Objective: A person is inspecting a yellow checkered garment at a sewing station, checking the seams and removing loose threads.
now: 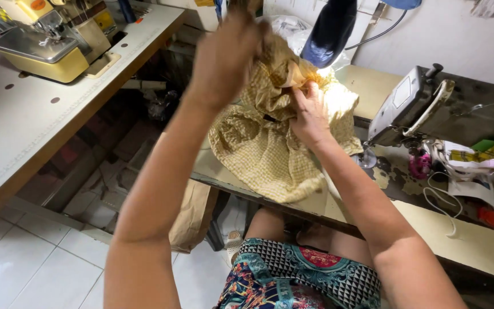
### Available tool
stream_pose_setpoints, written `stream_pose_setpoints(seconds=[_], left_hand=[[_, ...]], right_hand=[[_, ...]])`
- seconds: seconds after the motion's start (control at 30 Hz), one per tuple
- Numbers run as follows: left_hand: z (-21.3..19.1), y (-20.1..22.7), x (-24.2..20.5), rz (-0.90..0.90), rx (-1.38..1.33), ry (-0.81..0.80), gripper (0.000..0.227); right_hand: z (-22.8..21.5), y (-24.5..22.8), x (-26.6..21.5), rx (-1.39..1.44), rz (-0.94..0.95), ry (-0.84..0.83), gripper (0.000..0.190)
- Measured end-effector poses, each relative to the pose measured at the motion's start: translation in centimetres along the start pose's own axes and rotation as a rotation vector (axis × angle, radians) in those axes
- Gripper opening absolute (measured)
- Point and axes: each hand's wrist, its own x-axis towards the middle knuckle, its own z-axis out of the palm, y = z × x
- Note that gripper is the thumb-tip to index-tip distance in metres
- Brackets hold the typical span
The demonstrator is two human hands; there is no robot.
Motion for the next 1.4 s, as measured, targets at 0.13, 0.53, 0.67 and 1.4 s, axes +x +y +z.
stream_pose_setpoints(seconds=[0.13,0.53,0.67,1.4], left_hand=[[3.0,3.7,-9.6,0.004,-0.081,-0.039,0.015],[-0.1,10.5,-10.7,0.023,-0.235,-0.027,0.018],[-0.1,9.9,-11.3,0.029,-0.208,-0.061,0.017],[14.0,13.1,-9.7,-0.653,-0.658,0.09,0.029]], right_hand=[[-2.8,-0.8,-1.5,0.123,-0.056,-0.033,0.068],[-2.9,-1.7,-1.3,0.448,-0.369,0.195,0.047],[-2.6,1.7,-1.0,0.268,-0.383,0.214,0.025],[-4.6,4.4,-4.8,0.418,-0.127,0.356,0.043]])
